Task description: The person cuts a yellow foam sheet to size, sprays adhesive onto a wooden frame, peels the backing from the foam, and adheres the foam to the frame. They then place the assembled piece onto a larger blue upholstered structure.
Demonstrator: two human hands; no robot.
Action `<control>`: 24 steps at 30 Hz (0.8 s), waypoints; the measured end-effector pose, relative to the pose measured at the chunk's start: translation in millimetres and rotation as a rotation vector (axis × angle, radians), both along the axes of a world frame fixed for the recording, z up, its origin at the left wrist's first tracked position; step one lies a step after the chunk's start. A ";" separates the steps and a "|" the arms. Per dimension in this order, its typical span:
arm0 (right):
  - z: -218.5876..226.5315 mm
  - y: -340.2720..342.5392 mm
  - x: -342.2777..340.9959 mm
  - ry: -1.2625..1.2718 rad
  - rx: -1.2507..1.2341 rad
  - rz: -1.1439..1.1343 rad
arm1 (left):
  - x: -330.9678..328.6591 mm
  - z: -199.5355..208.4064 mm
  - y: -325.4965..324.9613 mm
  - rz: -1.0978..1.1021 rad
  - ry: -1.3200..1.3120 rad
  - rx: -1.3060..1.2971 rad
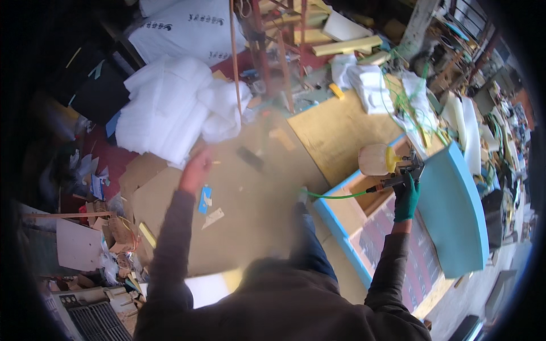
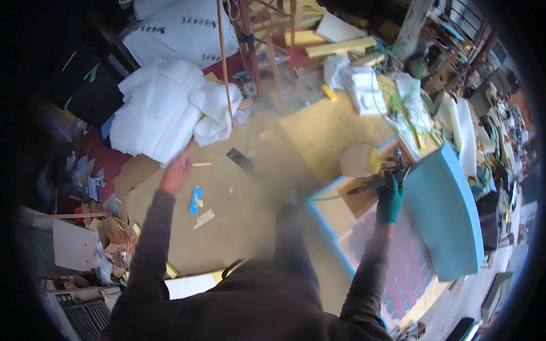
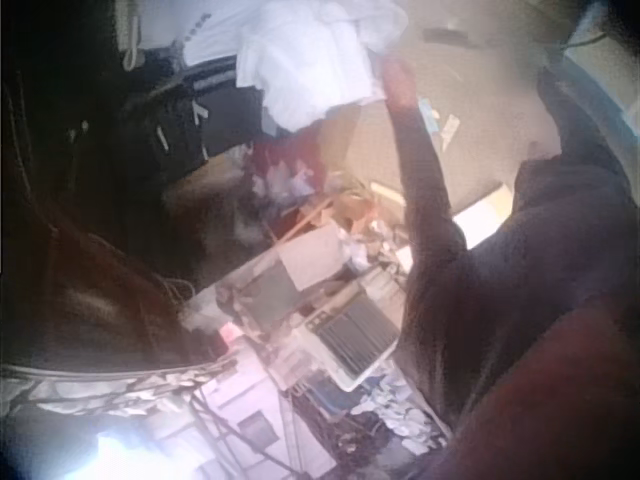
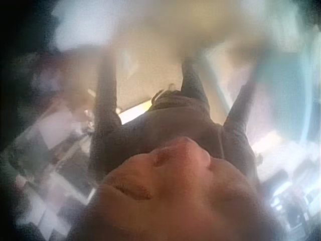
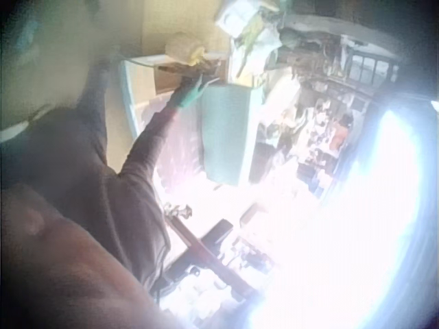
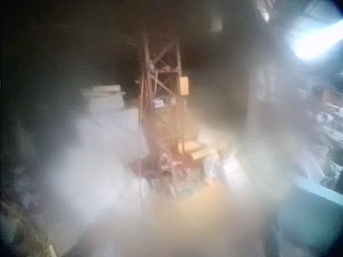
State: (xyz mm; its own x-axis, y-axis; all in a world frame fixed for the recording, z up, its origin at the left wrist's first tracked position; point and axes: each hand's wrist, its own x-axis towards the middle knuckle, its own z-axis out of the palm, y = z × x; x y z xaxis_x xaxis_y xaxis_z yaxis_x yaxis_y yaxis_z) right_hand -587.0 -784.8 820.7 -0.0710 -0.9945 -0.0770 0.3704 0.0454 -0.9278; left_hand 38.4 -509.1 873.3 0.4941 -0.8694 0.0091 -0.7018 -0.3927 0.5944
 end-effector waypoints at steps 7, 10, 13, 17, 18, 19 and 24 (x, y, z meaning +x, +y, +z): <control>-82.1 -238.0 195.8 0.125 -0.140 0.030 | -30.9 -246.5 147.5 0.148 0.076 0.353; -116.7 -368.6 298.7 0.227 -0.232 0.136 | -81.6 -298.2 176.5 0.416 0.328 0.696; -146.2 -497.7 399.8 0.390 -0.225 0.265 | -122.6 -296.6 158.6 0.342 0.700 0.831; -169.2 -641.5 538.8 0.608 -0.431 0.318 | -138.6 -251.4 79.9 0.277 0.516 0.638; -171.8 -669.5 573.7 0.603 -0.522 0.325 | -133.8 -239.5 59.3 0.316 0.452 0.588; -174.8 -693.7 604.4 0.574 -0.583 0.337 | -127.5 -232.4 37.8 0.332 0.372 0.532; -197.5 -766.2 704.9 0.606 -0.632 0.332 | -135.2 -195.0 -36.5 0.533 0.449 0.678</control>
State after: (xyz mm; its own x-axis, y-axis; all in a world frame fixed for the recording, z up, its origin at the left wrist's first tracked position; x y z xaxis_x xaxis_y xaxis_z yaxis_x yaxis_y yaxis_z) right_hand 117.9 -1551.0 623.2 0.3731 -0.8157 0.4422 -0.1254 -0.5165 -0.8470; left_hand -96.8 -545.6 678.3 0.6600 -0.2815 -0.6965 -0.0954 -0.9510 0.2939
